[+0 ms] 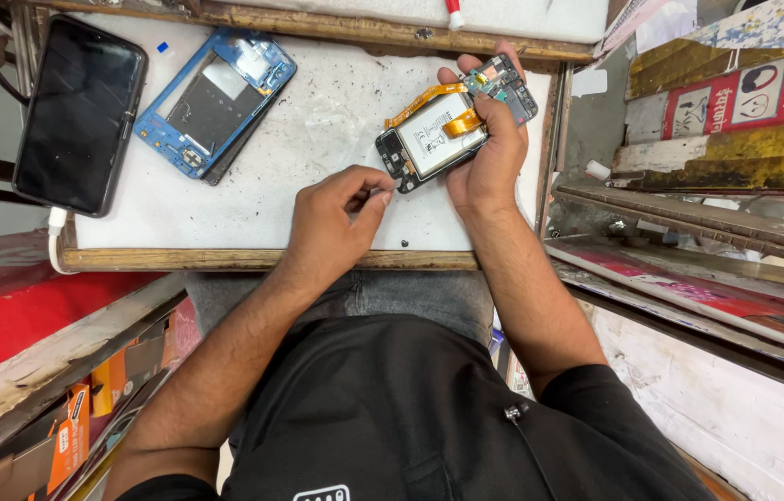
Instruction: The person cleans the screen of a disassembled smartphone with a cloth and spray, then uses a plastic card to separate the screen from the phone body. The person handles the phone chassis, screen, and internal components on a workbench.
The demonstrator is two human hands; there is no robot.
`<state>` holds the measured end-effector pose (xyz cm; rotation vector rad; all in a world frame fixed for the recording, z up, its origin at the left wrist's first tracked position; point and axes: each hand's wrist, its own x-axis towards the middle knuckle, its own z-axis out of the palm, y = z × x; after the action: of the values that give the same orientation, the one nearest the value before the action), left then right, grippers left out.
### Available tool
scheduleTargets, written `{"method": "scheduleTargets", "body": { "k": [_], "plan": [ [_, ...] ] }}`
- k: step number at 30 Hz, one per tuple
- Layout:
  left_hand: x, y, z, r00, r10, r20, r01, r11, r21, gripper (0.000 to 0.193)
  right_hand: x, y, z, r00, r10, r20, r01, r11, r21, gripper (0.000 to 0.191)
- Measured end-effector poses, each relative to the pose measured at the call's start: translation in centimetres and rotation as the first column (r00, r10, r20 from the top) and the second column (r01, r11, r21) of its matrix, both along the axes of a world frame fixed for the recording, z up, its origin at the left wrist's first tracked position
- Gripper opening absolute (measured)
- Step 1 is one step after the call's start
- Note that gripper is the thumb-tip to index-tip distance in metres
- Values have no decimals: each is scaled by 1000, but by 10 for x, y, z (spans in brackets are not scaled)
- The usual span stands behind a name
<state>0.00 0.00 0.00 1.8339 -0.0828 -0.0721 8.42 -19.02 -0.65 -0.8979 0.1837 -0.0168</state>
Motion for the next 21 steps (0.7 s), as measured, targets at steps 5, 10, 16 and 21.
{"method": "scheduleTargets", "body": {
  "k": [5,10,16,21],
  "plan": [
    [4,-8,8,999,13,-46,-14,1000,-18,16,0,0,0,1000,4,27,-4,1000,12,63],
    [6,-6,20,996,38,-84,-43,997,-58,12,0,-3,-1,993,61,97,-74,987,144,66],
    [7,3,29,998,9,61,-14,997,82,7,0,-6,-3,991,126,41,-132,964,231,66],
    [6,-3,30,985,46,167,-49,999,17,27,-1,-8,-4,991,114,66,-126,969,213,67]
  ]
}}
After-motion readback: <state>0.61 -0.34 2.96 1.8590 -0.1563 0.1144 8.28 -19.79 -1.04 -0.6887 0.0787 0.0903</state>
